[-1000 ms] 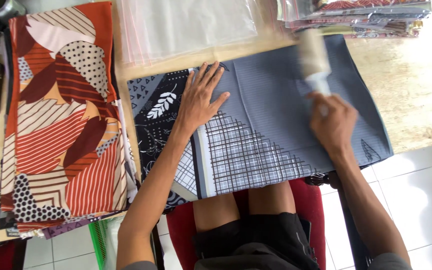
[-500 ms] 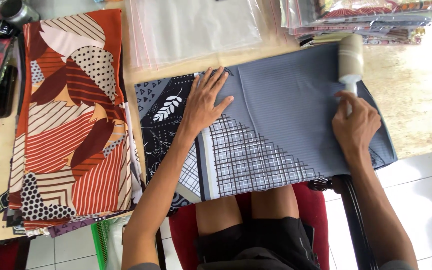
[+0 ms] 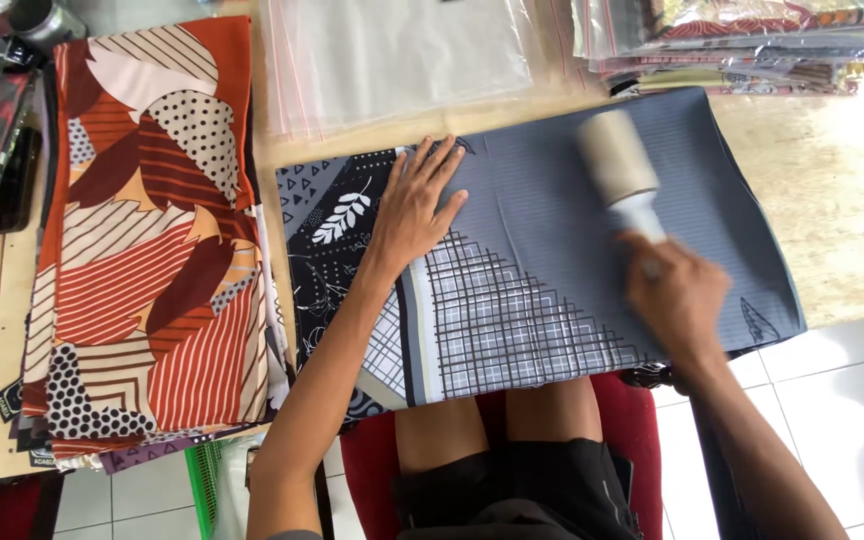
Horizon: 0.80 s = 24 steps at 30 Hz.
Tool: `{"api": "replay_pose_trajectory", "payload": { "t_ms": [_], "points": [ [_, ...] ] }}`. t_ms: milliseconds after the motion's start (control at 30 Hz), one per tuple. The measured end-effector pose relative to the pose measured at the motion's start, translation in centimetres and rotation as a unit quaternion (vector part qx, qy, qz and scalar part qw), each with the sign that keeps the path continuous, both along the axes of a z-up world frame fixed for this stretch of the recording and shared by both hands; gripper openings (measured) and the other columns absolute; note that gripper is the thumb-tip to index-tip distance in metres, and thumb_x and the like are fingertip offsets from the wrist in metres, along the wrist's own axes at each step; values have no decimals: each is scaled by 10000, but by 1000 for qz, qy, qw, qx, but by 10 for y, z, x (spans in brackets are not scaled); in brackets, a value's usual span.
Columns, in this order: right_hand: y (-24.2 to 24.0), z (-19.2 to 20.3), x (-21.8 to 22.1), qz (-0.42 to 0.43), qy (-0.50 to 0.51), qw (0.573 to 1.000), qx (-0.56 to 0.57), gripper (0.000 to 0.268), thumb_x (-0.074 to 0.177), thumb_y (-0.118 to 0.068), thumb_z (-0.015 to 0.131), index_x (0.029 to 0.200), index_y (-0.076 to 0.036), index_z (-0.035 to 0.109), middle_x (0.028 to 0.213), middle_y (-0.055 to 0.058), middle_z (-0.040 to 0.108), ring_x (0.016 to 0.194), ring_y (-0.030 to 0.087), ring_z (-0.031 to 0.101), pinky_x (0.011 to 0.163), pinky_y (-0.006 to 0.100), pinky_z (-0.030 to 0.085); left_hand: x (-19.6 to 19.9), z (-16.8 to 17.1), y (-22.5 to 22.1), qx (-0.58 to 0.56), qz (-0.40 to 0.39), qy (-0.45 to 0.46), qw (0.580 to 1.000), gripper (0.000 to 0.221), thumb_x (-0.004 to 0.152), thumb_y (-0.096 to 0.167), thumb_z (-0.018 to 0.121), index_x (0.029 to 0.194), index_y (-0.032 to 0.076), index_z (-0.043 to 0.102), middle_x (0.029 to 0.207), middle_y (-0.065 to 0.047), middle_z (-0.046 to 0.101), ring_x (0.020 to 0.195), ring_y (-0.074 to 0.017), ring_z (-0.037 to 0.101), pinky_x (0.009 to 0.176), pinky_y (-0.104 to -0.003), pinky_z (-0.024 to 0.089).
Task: Using a lint roller to clean a piece of patterned fabric on a table.
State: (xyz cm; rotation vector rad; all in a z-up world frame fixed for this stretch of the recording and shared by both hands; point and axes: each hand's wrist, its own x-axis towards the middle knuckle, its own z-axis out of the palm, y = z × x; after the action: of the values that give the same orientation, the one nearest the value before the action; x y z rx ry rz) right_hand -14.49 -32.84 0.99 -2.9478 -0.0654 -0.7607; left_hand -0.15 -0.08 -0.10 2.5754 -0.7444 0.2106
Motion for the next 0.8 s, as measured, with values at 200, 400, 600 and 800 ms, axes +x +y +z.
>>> {"api": "replay_pose_trajectory", "payload": {
  "t_ms": [200, 400, 600, 800],
  "points": [
    [-51, -1, 5, -72, 0, 993, 90, 263, 1057, -49, 605, 1158, -187, 806, 900, 78, 722, 709, 308, 649, 588, 448, 410, 1, -1, 1, 18, -9, -36, 999, 570, 1077, 388, 491, 1568, 116, 392, 1651, -60, 330, 1544, -284, 254, 1257, -550, 193],
    [-16, 0, -2, 202, 28, 975, 85, 264, 1029, -115, 596, 1158, -251, 782, 1102, 123, 748, 607, 249, 624, 535, 392, 480, 0, 1, 0, 20, -7, -25, 999, 583, 1083, 405, 469, 1579, 115, 365, 1660, -58, 308, 1550, -288, 243, 1263, -540, 171],
    [-23, -9, 4, 48, 27, 998, 13, 367, 939, -127, 616, 1168, -356, 789, 1021, -14, 770, 655, 237, 669, 522, 389, 473, -1, 0, 2, 26, -9, -32, 999, 587, 1081, 401, 474, 1579, 112, 360, 1661, -68, 308, 1550, -288, 245, 1263, -537, 183],
    [-54, 1, 13, -1, -17, 993, 114, 272, 1072, 10, 609, 1157, -167, 798, 851, 66, 660, 656, 249, 590, 588, 395, 365, -1, -1, 1, 27, -3, -26, 999, 585, 1067, 379, 503, 1563, 101, 368, 1654, -99, 300, 1549, -309, 235, 1265, -556, 162]
  ]
}}
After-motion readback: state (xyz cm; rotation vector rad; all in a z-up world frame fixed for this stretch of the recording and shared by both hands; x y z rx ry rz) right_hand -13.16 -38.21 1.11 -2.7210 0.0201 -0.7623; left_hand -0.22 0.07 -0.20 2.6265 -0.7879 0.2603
